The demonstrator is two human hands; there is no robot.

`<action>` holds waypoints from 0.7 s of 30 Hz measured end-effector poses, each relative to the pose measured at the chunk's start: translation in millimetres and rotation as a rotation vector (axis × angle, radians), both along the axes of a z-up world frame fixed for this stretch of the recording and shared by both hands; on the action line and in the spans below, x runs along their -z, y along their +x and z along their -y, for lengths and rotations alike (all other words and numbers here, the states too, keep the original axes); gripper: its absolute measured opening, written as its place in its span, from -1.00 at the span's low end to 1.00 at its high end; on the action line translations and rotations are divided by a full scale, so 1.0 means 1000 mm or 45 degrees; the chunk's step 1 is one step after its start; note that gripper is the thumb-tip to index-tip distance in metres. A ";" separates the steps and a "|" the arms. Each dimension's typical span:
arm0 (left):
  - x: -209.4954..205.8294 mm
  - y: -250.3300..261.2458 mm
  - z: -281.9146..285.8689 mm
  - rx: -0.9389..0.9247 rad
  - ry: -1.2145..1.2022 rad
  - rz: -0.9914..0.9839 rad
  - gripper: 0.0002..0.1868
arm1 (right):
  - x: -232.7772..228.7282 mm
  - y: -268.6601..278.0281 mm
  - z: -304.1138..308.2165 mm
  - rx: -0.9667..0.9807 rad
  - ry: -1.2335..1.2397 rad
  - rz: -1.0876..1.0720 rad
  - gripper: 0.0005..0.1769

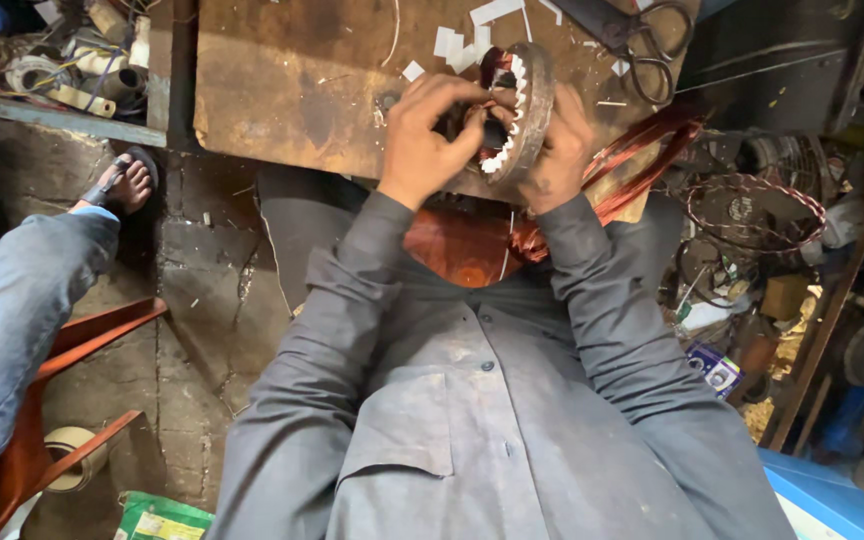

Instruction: The person winds copper wire around a motor stator, carefully inserting white insulating paper between the windings. They use scissors to cut a piece of the insulating paper and continue winding the wire into the stator slots.

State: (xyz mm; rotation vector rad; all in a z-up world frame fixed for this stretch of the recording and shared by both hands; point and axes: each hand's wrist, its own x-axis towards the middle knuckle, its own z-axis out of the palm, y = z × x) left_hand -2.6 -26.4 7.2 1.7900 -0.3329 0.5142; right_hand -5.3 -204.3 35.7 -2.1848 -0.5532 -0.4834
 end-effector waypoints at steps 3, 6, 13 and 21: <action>0.002 0.000 0.008 -0.097 0.021 -0.008 -0.83 | 0.000 -0.001 -0.001 0.014 -0.017 -0.007 -0.75; 0.003 0.003 0.019 -0.182 -0.026 -0.083 -0.85 | 0.000 0.000 0.002 -0.023 -0.018 0.024 -0.76; 0.008 0.012 0.035 -0.278 0.074 -0.105 -0.76 | 0.001 -0.001 0.002 -0.026 -0.092 0.092 -0.67; 0.010 0.004 0.037 -0.325 -0.112 -0.331 -0.71 | 0.006 0.001 0.004 -0.048 -0.069 0.067 -0.64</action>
